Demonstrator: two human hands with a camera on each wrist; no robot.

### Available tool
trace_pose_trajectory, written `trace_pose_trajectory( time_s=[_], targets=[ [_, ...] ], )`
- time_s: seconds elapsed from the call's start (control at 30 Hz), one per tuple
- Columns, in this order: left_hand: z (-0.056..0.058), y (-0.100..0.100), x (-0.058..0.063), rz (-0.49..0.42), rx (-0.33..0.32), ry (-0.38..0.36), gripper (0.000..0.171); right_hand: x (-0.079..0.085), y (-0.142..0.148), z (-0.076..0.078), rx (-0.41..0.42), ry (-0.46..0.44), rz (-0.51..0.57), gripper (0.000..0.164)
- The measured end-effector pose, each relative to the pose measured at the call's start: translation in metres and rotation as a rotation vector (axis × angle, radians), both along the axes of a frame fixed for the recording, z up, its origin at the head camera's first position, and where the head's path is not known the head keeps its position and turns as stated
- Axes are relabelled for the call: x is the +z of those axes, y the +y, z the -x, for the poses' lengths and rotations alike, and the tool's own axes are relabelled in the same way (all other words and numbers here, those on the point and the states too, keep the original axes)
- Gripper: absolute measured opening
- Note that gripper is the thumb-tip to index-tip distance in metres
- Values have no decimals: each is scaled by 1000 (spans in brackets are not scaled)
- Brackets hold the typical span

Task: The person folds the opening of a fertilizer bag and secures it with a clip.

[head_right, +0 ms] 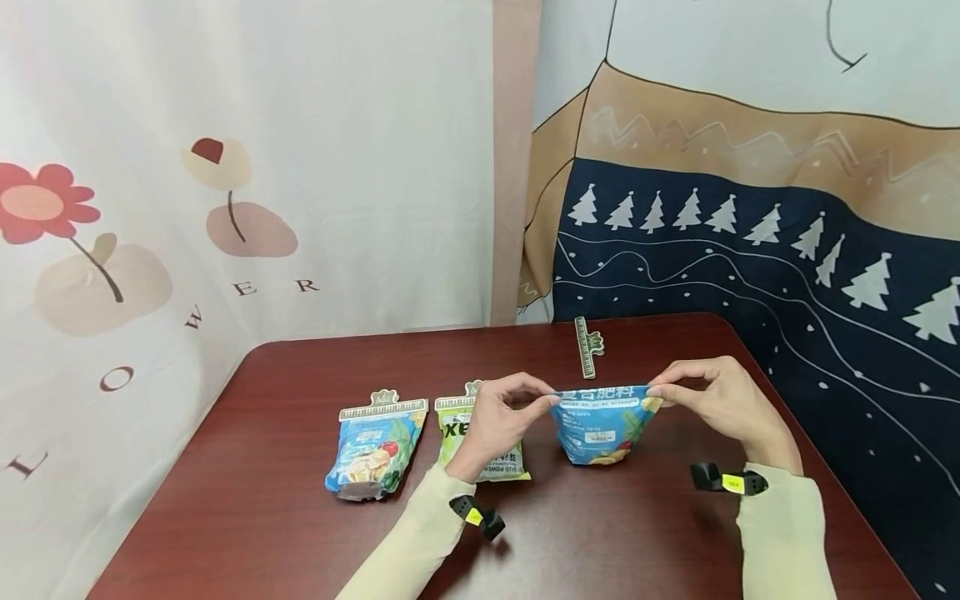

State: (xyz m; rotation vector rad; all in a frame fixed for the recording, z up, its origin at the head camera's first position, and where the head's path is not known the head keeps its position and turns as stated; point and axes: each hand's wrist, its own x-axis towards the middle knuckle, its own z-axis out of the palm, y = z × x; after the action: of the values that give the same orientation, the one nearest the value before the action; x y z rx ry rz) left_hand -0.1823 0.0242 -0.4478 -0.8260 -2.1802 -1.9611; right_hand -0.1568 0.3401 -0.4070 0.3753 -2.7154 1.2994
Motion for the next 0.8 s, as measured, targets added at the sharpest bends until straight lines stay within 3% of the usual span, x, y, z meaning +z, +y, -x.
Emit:
trace_pose_trajectory(
  time_s=[0.13,0.33,0.57,0.8],
  targets=[
    [-1,-1,0,21,2,-53,12,-1,3,1,55,-38,48,16],
    [-1,-2,2,54,10,-46,12,-2,7,6,84,-5,61,22],
    [0,-3,4,66,0,-30,11,-5,4,20,-23,-90,-55,33],
    [0,-2,3,59,-5,-15,11,-12,0,44,15,-128,-133,44]
  ],
)
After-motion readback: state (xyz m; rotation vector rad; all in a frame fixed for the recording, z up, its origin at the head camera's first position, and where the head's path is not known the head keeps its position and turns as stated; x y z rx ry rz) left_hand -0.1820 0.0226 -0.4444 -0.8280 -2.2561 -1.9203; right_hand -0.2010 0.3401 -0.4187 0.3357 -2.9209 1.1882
